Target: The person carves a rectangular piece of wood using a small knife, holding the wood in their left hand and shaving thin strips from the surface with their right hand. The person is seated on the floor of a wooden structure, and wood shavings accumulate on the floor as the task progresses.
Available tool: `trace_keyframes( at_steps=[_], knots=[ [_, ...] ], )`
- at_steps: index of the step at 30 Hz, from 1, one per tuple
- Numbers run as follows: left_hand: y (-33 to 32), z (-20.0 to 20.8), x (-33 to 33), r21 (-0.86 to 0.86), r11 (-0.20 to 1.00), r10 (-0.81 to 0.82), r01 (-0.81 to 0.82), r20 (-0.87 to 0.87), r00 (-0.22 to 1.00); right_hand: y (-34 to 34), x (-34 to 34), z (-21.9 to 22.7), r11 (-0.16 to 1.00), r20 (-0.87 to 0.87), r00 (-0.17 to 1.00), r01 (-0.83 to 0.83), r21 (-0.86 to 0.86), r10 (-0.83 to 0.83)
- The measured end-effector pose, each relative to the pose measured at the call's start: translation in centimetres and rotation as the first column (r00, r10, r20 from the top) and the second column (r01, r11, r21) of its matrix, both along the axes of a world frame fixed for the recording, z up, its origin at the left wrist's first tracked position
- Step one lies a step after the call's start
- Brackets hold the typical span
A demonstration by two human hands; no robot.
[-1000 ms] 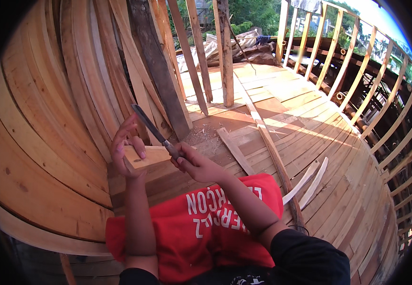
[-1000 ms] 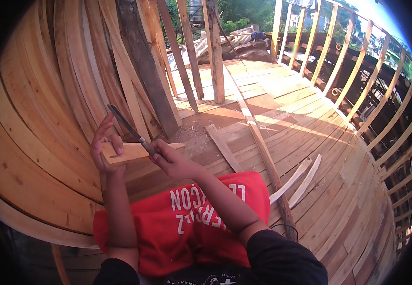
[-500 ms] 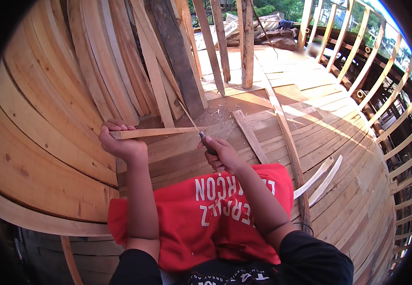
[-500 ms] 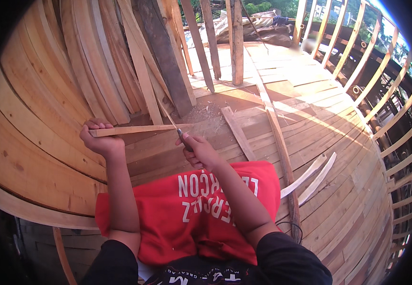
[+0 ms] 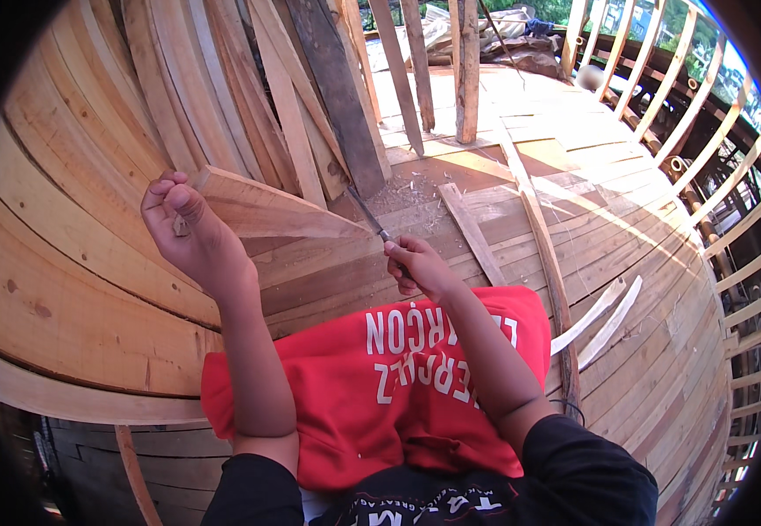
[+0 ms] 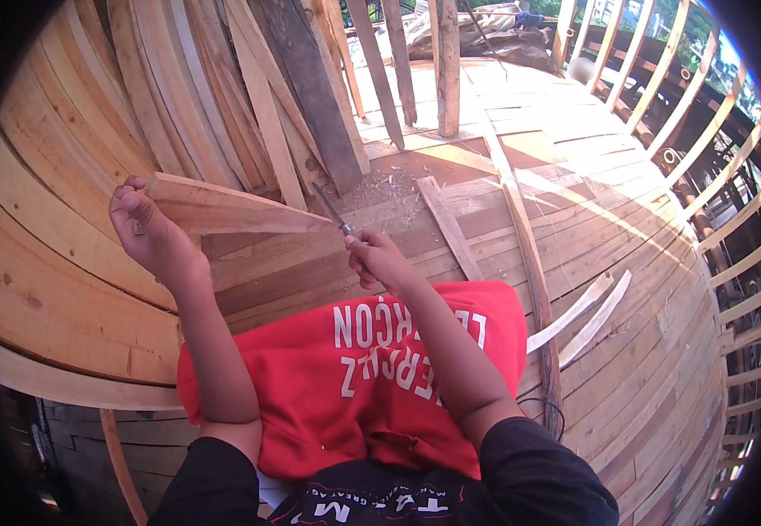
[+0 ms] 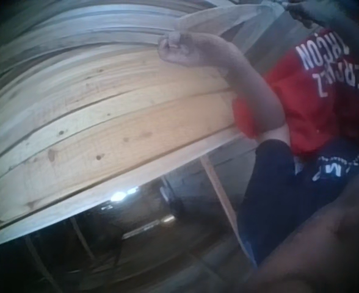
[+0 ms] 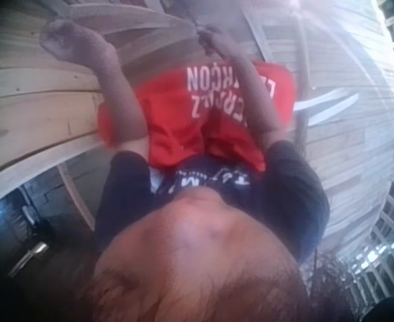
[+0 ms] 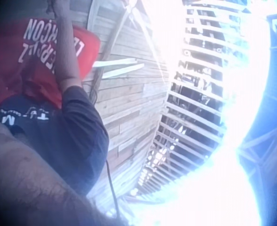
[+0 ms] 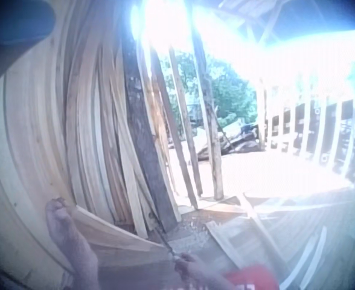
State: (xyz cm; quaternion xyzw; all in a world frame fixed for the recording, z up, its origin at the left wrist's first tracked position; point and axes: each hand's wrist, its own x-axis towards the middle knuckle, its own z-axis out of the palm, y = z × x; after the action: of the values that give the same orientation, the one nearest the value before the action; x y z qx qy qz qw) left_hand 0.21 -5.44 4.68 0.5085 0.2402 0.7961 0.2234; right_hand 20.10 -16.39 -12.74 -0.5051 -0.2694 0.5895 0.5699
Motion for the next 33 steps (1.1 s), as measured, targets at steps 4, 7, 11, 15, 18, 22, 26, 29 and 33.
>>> trace_keyframes(
  at_steps=[4,7,11,15,18,22,26,29,33],
  knots=[
    [1.1,0.1,-1.9,0.064,0.978,-0.185,0.196,-0.147,0.972,0.0,-0.4,0.2,1.000,0.002,1.000,-0.014,-0.016,0.014],
    [2.5,-0.8,-3.2,-0.020,0.904,-0.425,0.427,-0.151,0.893,0.1,-0.2,-0.3,1.000,-0.008,1.000,-0.012,-0.018,0.012],
    [4.0,-2.1,-3.4,0.004,0.666,-0.742,0.746,-0.101,0.663,0.5,-0.7,-1.0,0.997,-0.017,0.998,-0.064,-0.031,0.064],
    [3.4,-1.7,-3.3,-0.018,0.489,-0.831,0.872,-0.315,0.459,1.1,-2.1,-2.5,0.994,0.089,0.990,-0.111,0.010,0.109],
    [3.5,-1.4,-3.1,-0.001,0.223,-0.872,0.975,-0.448,0.199,1.8,-2.3,-2.6,0.964,0.214,0.941,-0.263,-0.032,0.263],
    [3.9,-1.7,-2.7,0.018,-0.142,-0.922,0.990,-0.366,-0.126,2.6,-1.1,-1.6,0.889,0.318,0.832,-0.447,-0.104,0.455],
    [1.7,-2.0,-3.3,-0.030,0.260,-0.935,0.965,-0.259,0.244,2.9,1.4,0.5,0.868,0.451,0.744,-0.457,-0.196,0.493],
    [3.6,-2.0,-3.7,-0.006,0.120,-0.902,0.993,-0.419,0.106,3.5,3.2,-0.7,0.903,0.448,0.786,-0.396,-0.165,0.426],
    [3.1,-2.2,-4.2,-0.001,0.213,-0.949,0.977,-0.238,0.207,3.9,4.9,-2.5,0.971,0.302,0.924,-0.204,-0.125,0.233]
  ],
)
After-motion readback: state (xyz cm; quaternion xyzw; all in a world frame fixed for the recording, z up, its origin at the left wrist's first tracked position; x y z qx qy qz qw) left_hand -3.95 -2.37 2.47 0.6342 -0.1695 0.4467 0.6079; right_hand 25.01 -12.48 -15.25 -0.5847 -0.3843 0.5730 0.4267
